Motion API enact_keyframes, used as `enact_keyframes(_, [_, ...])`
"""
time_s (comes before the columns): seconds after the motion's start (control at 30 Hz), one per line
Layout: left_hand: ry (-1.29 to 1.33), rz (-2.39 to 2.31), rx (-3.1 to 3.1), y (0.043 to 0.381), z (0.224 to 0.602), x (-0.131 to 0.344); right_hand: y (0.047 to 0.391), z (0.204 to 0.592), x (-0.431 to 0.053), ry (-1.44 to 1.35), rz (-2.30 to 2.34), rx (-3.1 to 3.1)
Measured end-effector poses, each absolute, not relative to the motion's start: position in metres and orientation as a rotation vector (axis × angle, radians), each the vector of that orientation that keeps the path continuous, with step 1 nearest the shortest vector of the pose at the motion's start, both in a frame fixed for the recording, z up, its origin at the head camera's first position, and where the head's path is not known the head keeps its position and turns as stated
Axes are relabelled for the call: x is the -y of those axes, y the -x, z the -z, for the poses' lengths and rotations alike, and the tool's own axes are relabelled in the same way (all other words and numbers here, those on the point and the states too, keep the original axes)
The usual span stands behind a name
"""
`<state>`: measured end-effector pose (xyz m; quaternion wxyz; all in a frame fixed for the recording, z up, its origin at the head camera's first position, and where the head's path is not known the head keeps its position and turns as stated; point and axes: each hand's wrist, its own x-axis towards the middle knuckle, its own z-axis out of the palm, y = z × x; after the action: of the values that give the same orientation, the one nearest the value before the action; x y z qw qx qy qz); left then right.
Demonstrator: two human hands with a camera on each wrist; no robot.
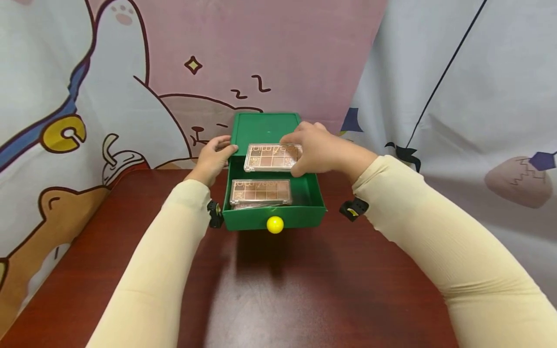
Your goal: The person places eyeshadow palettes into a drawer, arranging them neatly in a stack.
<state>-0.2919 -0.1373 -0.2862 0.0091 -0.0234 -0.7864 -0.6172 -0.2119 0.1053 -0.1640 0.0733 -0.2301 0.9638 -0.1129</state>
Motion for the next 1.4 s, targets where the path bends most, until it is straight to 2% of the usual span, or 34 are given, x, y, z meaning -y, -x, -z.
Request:
enact_keyframes(0.9, [0.089, 1.925, 2.463, 0.292, 0.286, 0.139, 0.228, 0.173, -0.052, 0.776, -0.15, -2.606])
enact_keyframes(1.13, [0.085, 1.932, 2.461, 0.292, 0.285, 0.138, 0.228, 0.17, -0.069, 0.795, 0.128, -2.694])
enact_keyframes(1.4, [0.075, 1.934, 2.455, 0.291, 0.286, 0.138, 0.223, 0.177, -0.111, 0.828, 0.718, -2.82])
